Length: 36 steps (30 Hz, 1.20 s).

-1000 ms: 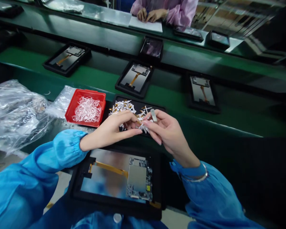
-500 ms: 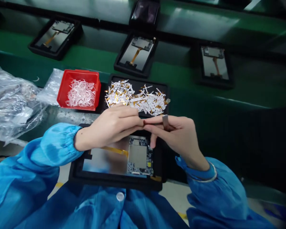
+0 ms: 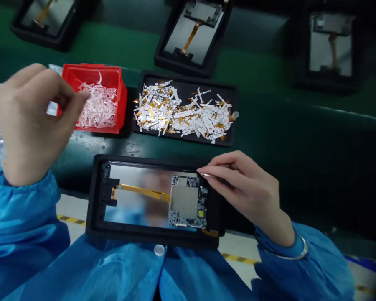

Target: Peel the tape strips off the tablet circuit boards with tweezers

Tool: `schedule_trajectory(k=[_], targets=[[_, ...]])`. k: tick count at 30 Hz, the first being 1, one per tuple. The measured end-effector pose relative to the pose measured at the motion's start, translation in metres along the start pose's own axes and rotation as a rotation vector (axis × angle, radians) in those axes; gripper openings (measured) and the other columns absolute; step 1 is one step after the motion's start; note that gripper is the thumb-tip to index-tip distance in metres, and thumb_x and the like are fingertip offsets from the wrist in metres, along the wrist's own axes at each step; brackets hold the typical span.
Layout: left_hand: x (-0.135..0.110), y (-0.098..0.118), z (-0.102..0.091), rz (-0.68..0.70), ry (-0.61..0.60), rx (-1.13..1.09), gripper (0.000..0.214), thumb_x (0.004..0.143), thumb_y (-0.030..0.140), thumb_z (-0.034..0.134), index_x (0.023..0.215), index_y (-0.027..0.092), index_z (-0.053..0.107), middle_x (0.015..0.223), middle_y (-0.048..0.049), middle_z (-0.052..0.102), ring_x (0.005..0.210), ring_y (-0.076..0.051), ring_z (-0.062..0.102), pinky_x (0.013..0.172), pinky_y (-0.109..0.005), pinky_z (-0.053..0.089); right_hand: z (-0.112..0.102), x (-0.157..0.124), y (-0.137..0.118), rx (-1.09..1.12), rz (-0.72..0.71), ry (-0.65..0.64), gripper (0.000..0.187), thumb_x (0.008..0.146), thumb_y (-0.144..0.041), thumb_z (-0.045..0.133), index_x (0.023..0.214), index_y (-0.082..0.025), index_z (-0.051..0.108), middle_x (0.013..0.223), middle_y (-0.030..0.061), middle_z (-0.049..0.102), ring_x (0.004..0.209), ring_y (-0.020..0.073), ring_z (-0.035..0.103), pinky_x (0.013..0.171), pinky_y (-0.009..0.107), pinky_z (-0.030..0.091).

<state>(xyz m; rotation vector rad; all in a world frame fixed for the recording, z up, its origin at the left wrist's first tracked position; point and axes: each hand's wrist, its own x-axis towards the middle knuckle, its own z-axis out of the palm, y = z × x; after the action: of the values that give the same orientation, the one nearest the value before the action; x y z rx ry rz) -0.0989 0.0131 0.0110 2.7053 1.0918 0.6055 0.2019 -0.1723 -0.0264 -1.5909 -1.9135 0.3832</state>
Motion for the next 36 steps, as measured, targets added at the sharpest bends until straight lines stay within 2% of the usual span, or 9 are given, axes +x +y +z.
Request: schedule_trajectory(k=[3, 8, 14, 18, 20, 25, 29, 32, 36], targets=[[0.005, 0.028, 0.016, 0.006, 0.036, 0.052, 0.014, 0.098, 0.029, 0.055, 0.101, 0.020, 0.064, 0.098, -0.0029, 0.058, 0.087, -0.015, 0.057, 0.079, -0.033, 0.048, 0.003, 0.002, 0.001, -0.048, -0.005, -0.050, 0.017, 0.091, -0.014, 0.061, 0.098, -0.025, 0.072, 0.096, 0.0038, 0.066, 0.075, 0.0112, 0.065, 0.065, 0.023, 0.056], [0.006, 0.067, 0.039, 0.349, -0.171, -0.197, 0.013, 0.097, 0.019, 0.053, 0.105, 0.016, 0.063, 0.100, -0.0067, 0.059, 0.090, -0.016, 0.060, 0.076, -0.032, 0.052, 0.006, 0.003, 0.006, -0.002, -0.031, 0.010, 0.021, 0.091, -0.015, 0.060, 0.101, -0.030, 0.070, 0.094, 0.0015, 0.066, 0.070, 0.0101, 0.064, 0.058, 0.022, 0.052], [0.006, 0.072, 0.054, 0.413, -0.312, -0.327, 0.020, 0.099, 0.020, 0.046, 0.108, 0.018, 0.064, 0.104, -0.0091, 0.060, 0.093, -0.019, 0.059, 0.076, -0.033, 0.051, 0.008, 0.003, 0.004, -0.043, 0.020, -0.095, 0.015, 0.095, -0.021, 0.055, 0.097, -0.028, 0.068, 0.094, -0.0002, 0.069, 0.068, 0.0083, 0.063, 0.058, 0.020, 0.050], [0.006, 0.071, 0.062, 0.477, -0.389, -0.290, 0.032, 0.102, 0.026, 0.037, 0.119, 0.023, 0.064, 0.116, -0.0119, 0.062, 0.099, -0.024, 0.059, 0.079, -0.037, 0.049, 0.005, 0.003, 0.000, 0.017, 0.226, -0.110, 0.022, 0.098, -0.039, 0.050, 0.094, -0.028, 0.069, 0.070, -0.0018, 0.063, 0.051, 0.0082, 0.054, 0.045, 0.021, 0.044], [0.005, 0.071, 0.065, 0.518, -0.414, -0.235, 0.035, 0.102, 0.028, 0.036, 0.127, 0.025, 0.060, 0.124, -0.0120, 0.061, 0.102, -0.025, 0.059, 0.080, -0.038, 0.047, 0.001, 0.004, -0.001, 0.013, 0.262, -0.140, 0.028, 0.098, -0.045, 0.049, 0.089, -0.028, 0.069, 0.061, -0.0020, 0.056, 0.047, 0.0082, 0.049, 0.040, 0.021, 0.039], [0.005, 0.075, 0.067, 0.615, -0.369, -0.146, 0.032, 0.103, 0.028, 0.038, 0.122, 0.020, 0.062, 0.126, -0.0128, 0.061, 0.108, -0.027, 0.058, 0.078, -0.037, 0.044, -0.013, 0.008, 0.001, -0.119, 0.075, -0.278, 0.037, 0.101, -0.045, 0.040, 0.093, -0.030, 0.073, 0.074, 0.0021, 0.048, 0.047, 0.0069, 0.042, 0.032, 0.021, 0.024], [0.009, 0.082, 0.065, 0.622, -0.355, -0.127, 0.031, 0.103, 0.026, 0.037, 0.112, 0.016, 0.064, 0.126, -0.0132, 0.060, 0.106, -0.026, 0.059, 0.078, -0.037, 0.045, -0.019, 0.007, 0.005, -0.084, 0.024, -0.309, 0.031, 0.100, -0.038, 0.045, 0.113, -0.031, 0.072, 0.083, 0.0030, 0.046, 0.053, 0.0070, 0.044, 0.036, 0.020, 0.031], [0.011, 0.085, 0.066, 0.603, -0.377, -0.169, 0.031, 0.103, 0.024, 0.036, 0.118, 0.016, 0.062, 0.128, -0.0142, 0.058, 0.106, -0.026, 0.059, 0.079, -0.037, 0.046, -0.026, 0.004, 0.007, 0.118, 0.088, -0.253, 0.024, 0.096, -0.028, 0.057, 0.112, -0.032, 0.073, 0.090, 0.0036, 0.052, 0.067, 0.0102, 0.054, 0.049, 0.023, 0.043], [0.010, 0.086, 0.072, 0.646, -0.380, -0.167, 0.034, 0.103, 0.023, 0.039, 0.132, 0.019, 0.055, 0.129, -0.0127, 0.059, 0.109, -0.026, 0.060, 0.082, -0.037, 0.048, -0.030, 0.002, 0.004, 0.362, 0.303, 0.055, 0.016, 0.094, -0.036, 0.062, 0.096, -0.033, 0.078, 0.092, 0.0028, 0.060, 0.085, 0.0148, 0.059, 0.058, 0.027, 0.045]])
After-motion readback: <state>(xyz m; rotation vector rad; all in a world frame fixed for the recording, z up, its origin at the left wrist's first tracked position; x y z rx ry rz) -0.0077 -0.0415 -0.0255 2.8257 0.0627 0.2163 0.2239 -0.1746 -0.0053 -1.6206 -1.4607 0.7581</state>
